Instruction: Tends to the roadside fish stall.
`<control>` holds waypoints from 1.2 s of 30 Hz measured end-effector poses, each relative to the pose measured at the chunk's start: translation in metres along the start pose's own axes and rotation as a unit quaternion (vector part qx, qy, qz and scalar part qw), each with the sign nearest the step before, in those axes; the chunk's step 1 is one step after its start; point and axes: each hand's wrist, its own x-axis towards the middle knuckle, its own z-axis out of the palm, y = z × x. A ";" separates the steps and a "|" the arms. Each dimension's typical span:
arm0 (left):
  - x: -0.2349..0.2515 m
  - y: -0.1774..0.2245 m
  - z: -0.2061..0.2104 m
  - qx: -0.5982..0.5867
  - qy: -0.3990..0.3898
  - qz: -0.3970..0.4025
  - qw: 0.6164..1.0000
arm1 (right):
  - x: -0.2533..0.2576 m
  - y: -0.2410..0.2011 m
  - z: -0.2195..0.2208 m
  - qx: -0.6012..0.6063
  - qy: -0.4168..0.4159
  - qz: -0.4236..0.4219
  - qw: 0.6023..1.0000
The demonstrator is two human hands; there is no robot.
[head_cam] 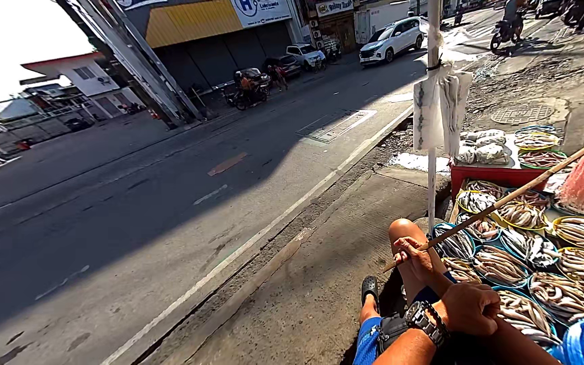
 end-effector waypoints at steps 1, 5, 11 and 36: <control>0.000 0.000 0.000 -0.001 -0.001 0.000 1.000 | 0.000 0.001 -0.001 0.002 0.000 -0.001 1.000; 0.000 0.000 -0.001 0.003 -0.003 -0.004 1.000 | -0.003 -0.004 0.004 -0.005 0.010 0.012 1.000; 0.000 -0.001 0.002 0.001 0.008 0.005 1.000 | 0.002 0.003 -0.004 -0.010 -0.027 -0.024 0.999; -0.001 -0.001 0.000 0.000 0.008 -0.003 1.000 | 0.003 0.001 -0.002 -0.008 -0.022 0.002 1.000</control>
